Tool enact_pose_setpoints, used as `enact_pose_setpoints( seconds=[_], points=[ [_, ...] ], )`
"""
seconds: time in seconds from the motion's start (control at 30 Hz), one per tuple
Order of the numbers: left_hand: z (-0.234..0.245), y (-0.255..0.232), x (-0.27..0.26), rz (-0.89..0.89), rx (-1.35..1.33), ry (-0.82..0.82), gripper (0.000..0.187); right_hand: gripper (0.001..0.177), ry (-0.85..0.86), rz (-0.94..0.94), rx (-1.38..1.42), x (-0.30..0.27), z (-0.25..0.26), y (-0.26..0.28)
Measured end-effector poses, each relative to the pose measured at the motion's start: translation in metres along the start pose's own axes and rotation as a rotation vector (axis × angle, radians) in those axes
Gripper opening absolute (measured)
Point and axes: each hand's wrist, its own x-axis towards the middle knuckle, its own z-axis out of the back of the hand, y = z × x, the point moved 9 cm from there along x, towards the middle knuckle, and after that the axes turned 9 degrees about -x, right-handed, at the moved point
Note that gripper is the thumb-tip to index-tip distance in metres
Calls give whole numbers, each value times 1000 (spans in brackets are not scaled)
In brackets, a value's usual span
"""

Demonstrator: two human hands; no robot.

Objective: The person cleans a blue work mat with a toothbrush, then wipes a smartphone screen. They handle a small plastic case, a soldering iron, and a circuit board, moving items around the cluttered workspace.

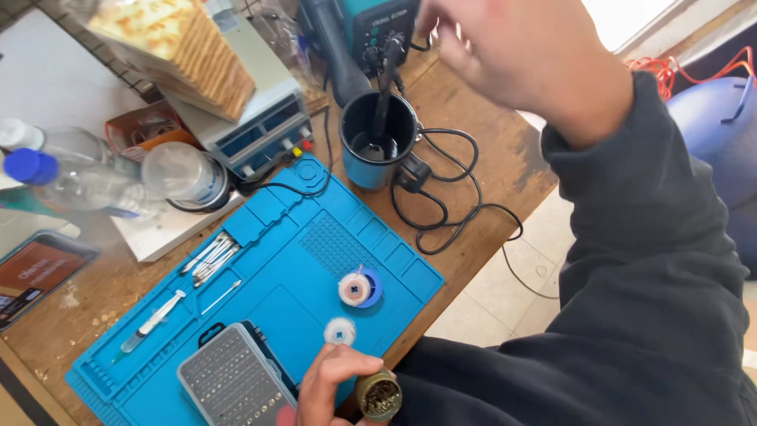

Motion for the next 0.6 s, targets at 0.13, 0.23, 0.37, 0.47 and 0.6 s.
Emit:
enact_pose_setpoints(
  seconds=[0.13, 0.23, 0.37, 0.47, 0.6],
  points=[
    [-3, 29, -6, 43, -220, 76, 56, 28, 279, -33, 146, -49, -60, 27],
    [-6, 35, -6, 79, -261, 31, 52, 28, 307, 34, 274, -52, -121, 28],
    [-5, 40, -5, 115, -248, 30, 51, 44, 488, 98, 459, -35, -147, 44],
    [-6, 35, -1, 111, -255, 40, 49, 63, 712, 67, 470, -37, -172, 52],
    [-4, 26, -2, 36, -269, 39, 48, 37, 444, 111, 419, -32, -169, 51]
  ],
)
